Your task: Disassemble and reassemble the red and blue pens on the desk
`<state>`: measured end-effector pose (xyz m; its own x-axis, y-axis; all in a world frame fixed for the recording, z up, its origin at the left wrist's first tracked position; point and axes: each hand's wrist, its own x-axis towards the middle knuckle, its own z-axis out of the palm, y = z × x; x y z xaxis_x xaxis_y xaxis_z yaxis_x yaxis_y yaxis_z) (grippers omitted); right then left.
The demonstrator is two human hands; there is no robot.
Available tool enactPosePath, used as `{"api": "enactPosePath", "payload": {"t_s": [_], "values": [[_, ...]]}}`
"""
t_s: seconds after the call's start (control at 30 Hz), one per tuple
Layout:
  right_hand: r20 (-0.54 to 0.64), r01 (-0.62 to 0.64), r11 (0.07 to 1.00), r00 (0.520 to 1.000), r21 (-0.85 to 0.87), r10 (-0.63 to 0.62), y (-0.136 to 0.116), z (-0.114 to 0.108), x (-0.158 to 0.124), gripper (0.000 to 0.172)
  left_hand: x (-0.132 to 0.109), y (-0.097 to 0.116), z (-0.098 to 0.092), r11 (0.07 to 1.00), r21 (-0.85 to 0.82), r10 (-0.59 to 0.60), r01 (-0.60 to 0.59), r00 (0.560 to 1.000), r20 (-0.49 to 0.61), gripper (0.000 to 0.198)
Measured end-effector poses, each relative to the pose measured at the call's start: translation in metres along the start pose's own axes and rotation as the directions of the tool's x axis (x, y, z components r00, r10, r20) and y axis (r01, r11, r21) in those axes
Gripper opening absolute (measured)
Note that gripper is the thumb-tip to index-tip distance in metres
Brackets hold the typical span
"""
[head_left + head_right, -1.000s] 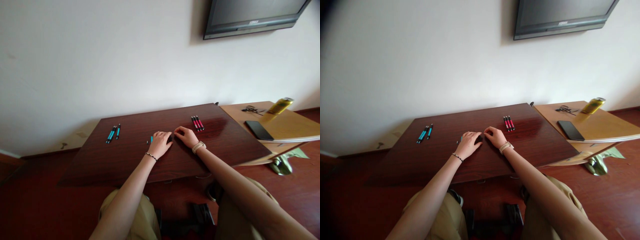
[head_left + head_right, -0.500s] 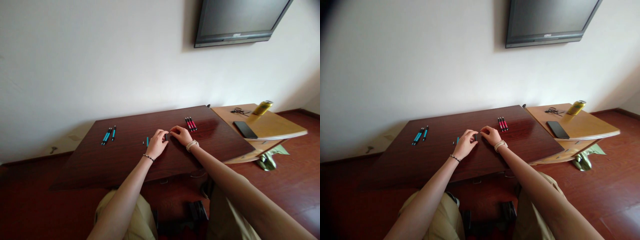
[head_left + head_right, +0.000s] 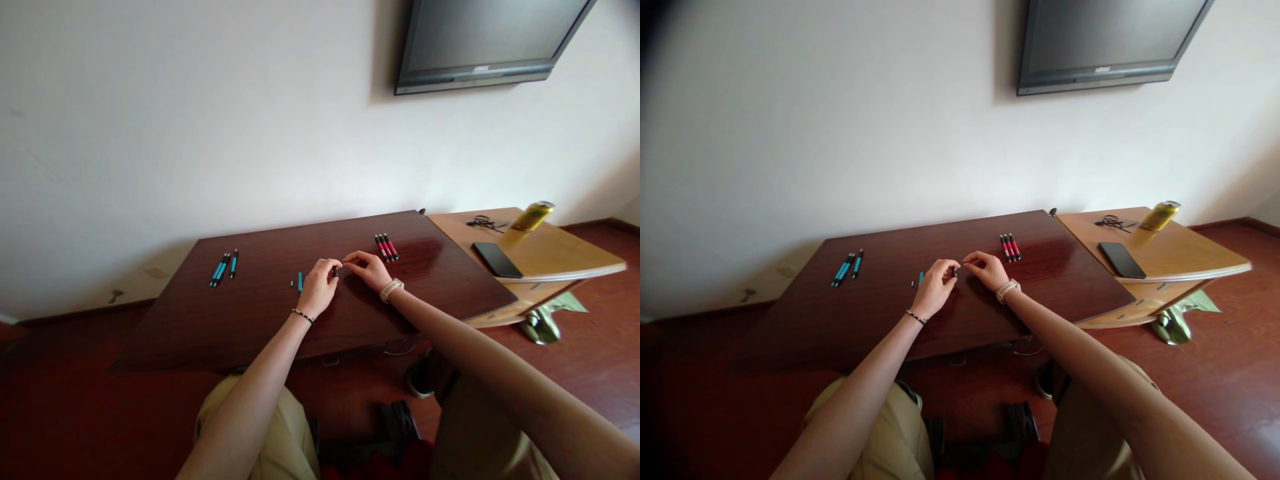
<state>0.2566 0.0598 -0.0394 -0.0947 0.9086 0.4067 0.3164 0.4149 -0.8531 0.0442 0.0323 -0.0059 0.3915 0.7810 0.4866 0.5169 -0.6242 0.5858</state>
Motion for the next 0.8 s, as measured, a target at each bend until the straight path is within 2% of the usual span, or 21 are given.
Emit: {"api": "enactPosePath", "payload": {"t_s": [0.17, 0.27, 0.53, 0.8], "values": [[-0.055, -0.013, 0.982, 0.998, 0.186, 0.024, -0.003, -0.001, -0.002, 0.046, 0.001, -0.008, 0.010, 0.998, -0.006, -0.056, 0.056, 0.998, -0.008, 0.059], [-0.067, -0.019, 0.969, 0.997, 0.245, 0.037, -0.007, -0.001, -0.004, 0.054, 0.001, -0.009, 0.013, 0.997, 0.023, -0.070, 0.070, 0.998, 0.002, 0.062], [0.003, 0.002, 0.957, 1.000, 0.290, -0.003, -0.018, 0.000, -0.007, 0.053, 0.002, -0.002, 0.014, 0.984, 0.176, -0.038, 0.035, 0.999, 0.014, 0.060], [0.051, 0.018, 0.973, 0.998, 0.229, -0.031, -0.017, 0.001, -0.008, 0.051, 0.003, -0.001, 0.014, 0.978, 0.207, -0.043, 0.037, 0.999, 0.026, 0.056]]}}
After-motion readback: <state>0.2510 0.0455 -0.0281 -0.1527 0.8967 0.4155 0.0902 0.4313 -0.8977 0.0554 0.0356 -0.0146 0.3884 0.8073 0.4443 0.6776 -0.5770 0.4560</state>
